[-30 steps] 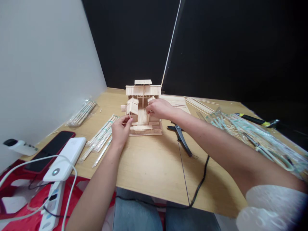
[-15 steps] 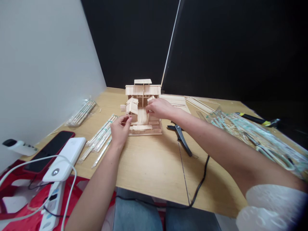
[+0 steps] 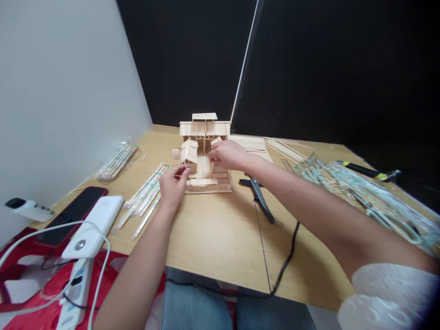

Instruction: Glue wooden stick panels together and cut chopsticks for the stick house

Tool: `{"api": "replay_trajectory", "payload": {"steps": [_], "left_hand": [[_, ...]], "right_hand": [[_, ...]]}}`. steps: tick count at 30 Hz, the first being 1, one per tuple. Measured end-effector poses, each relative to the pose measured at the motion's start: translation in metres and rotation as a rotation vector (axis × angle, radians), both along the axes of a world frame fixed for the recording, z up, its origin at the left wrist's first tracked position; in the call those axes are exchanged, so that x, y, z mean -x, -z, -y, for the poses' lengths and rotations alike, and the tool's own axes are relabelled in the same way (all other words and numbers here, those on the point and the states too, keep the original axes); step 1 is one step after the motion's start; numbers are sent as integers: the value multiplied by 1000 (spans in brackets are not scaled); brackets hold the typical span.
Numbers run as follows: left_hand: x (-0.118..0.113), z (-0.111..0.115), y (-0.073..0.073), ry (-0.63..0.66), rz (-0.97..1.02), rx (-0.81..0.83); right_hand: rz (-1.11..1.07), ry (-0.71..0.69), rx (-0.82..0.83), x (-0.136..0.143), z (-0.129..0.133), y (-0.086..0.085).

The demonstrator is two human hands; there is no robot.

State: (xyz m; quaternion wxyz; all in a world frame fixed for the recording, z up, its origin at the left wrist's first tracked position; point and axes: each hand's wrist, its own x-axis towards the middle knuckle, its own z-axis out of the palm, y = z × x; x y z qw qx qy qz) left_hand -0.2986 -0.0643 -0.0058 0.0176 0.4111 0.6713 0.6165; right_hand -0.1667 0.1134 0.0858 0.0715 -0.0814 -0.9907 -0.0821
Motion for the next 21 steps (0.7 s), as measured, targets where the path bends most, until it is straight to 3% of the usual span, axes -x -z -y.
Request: {"api": "replay_trajectory", "payload": {"steps": [21], "left_hand": [[1, 0, 1, -24, -61, 21]], "right_hand": [[-18, -5, 1, 0, 0, 2]]}}
